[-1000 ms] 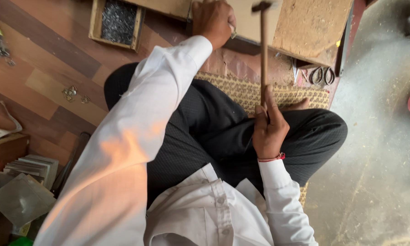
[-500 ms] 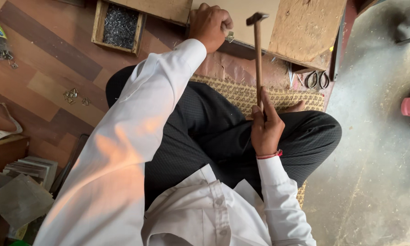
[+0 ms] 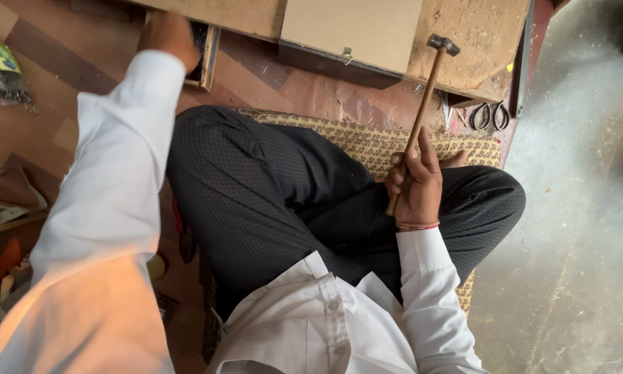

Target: The person sits on the floor and repeatedly assembles book covers by placing metal corner pieces onto the corners of rectangular boards and hammering them into place. The person picks up boards from a stack, positions the metal pieces, uses a hammer to secure them, and then places the finished boards onto a separate stack.

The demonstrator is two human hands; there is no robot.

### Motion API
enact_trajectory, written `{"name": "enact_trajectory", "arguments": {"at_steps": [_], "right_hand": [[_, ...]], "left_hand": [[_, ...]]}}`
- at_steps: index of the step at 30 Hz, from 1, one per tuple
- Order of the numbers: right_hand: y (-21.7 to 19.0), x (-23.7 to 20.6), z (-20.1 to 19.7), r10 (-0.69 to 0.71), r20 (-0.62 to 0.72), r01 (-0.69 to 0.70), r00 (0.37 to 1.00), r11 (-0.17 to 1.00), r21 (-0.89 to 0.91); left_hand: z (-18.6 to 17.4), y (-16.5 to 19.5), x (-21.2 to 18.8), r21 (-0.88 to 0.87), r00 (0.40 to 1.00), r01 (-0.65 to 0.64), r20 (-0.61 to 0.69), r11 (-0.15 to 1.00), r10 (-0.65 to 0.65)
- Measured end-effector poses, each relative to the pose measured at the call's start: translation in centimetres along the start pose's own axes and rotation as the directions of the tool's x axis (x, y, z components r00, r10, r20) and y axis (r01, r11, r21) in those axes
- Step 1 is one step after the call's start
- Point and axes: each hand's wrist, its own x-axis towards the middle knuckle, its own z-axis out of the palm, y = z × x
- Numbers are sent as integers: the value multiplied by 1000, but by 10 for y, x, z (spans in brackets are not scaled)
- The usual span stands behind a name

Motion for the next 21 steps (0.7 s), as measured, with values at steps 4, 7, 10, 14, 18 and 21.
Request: {"name": "enact_trajectory", "arguments": {"at_steps": [4, 7, 10, 14, 18, 21], "right_hand": [[3, 4, -2, 37, -35, -37, 999, 999, -10], [3, 3, -2, 33, -42, -33, 999, 999, -10], [4, 3, -1, 21, -22, -21, 1000, 1000, -10], [5, 3, -2, 13, -26, -13, 1000, 1000, -12], [7, 4, -2, 17, -26, -17, 1000, 1000, -2], [8, 5, -2, 12, -37, -13, 999, 1000, -11]], "left_hand": [[19, -26, -21, -114, 986, -102, -144, 988, 85], [29, -27, -21, -104, 990, -84, -124, 991, 71], [29, -32, -20, -92, 976, -121, -194, 988, 102], [29, -43, -25, -299, 954, -207, -271, 932, 125], [28, -46, -29, -482, 963, -152, -267, 863, 21], [30, -43, -26, -353, 967, -162, -243, 921, 77]]}}
